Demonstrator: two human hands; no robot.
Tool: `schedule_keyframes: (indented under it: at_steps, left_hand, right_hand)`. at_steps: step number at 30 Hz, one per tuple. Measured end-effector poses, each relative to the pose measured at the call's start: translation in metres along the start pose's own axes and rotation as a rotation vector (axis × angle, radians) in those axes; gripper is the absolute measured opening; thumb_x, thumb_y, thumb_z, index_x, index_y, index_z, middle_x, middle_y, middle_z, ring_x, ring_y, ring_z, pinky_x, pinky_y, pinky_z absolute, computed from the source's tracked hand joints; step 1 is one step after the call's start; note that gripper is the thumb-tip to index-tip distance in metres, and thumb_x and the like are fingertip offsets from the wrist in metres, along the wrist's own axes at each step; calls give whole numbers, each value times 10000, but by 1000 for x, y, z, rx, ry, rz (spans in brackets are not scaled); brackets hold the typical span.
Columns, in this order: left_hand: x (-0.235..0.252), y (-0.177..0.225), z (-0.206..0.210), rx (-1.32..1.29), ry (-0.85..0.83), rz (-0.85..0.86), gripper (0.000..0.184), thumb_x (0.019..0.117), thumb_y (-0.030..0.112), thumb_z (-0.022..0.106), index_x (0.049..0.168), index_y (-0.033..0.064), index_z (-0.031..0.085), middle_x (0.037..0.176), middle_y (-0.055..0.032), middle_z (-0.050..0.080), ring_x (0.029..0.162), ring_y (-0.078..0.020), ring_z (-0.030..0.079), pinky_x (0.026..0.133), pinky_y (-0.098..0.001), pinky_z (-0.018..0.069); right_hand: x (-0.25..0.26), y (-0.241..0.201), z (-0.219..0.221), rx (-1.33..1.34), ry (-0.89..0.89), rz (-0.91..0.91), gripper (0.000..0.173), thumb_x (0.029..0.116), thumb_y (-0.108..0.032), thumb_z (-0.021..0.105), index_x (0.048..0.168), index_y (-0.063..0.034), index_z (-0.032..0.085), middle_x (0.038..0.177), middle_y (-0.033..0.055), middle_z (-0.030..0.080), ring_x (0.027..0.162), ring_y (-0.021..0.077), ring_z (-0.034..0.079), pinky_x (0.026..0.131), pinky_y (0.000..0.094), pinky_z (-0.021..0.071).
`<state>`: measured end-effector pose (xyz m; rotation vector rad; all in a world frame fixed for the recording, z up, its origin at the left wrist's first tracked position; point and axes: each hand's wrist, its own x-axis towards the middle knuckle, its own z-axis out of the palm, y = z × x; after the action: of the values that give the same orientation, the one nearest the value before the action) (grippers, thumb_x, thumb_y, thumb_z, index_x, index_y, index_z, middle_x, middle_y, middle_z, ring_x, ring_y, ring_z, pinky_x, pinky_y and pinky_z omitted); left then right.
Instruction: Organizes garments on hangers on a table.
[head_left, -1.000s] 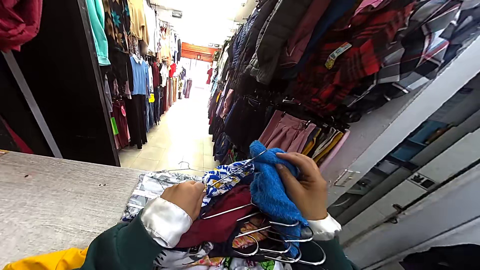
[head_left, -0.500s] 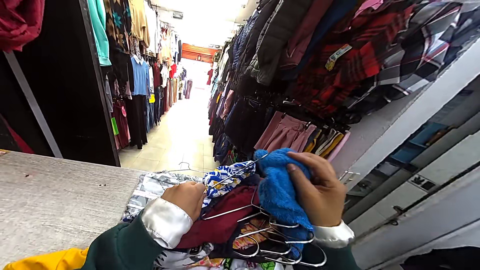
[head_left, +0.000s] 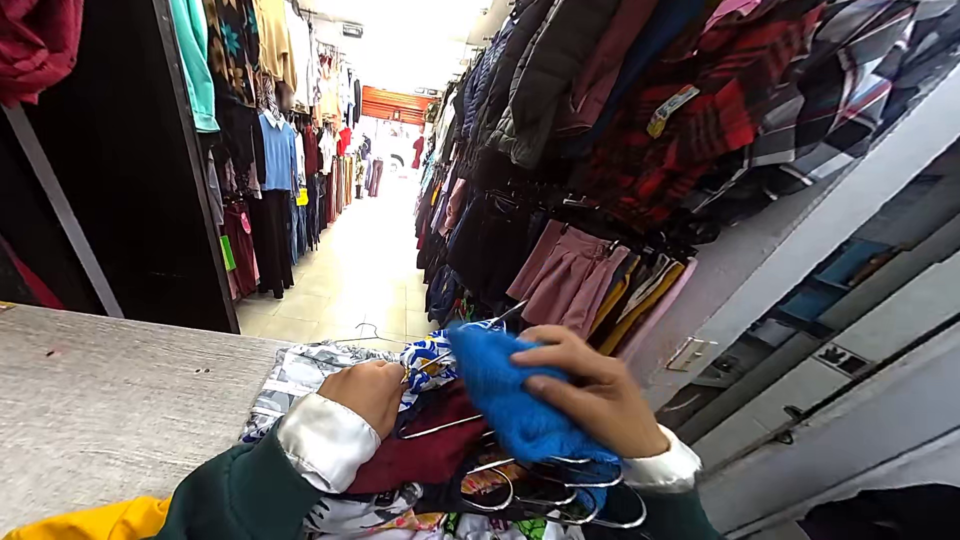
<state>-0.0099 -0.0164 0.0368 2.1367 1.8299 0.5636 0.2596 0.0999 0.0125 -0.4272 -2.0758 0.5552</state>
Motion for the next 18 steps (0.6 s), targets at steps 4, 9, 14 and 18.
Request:
schedule_keyframes:
  at_steps: [4, 9, 14, 18]
  left_hand:
    - [1, 13, -15, 44, -167, -114, 373, 1110, 163, 404, 1319, -61, 616, 1310, -280, 633, 1269, -423, 587, 1076, -543, 424]
    - [2, 20, -22, 76, -192, -169, 390, 1116, 167, 386, 1352, -64, 595, 1359, -274, 612, 1307, -410, 565, 1103, -526, 403]
    - [6, -7, -2, 54, -73, -44, 333, 1086, 186, 457, 1237, -17, 673, 1196, -236, 688, 1149, -407, 661, 962, -587, 501]
    - [2, -11, 2, 79, -106, 93, 319, 1066, 153, 469, 1228, -38, 666, 1203, -255, 684, 1130, -439, 665, 939, -622, 506]
  right_hand:
    - [-1, 26, -4, -437, 96, 143, 214, 945, -153, 687, 1143, -145, 768, 1139, 48, 720, 1050, 179, 683, 879, 410, 573]
    - [1, 29, -6, -235, -79, 170, 242, 952, -185, 678, 1174, -154, 767, 1214, 19, 705, 1119, 148, 673, 935, 358, 588]
    - [-4, 42, -20, -672, 156, 254, 212, 949, -53, 684, 1145, -26, 757, 1123, 228, 710, 1089, 420, 658, 920, 622, 505]
    - [-2, 11, -35, -428, 490, 156, 337, 1035, -211, 553, 1316, -50, 649, 1275, 79, 668, 1154, 133, 636, 1011, 357, 521]
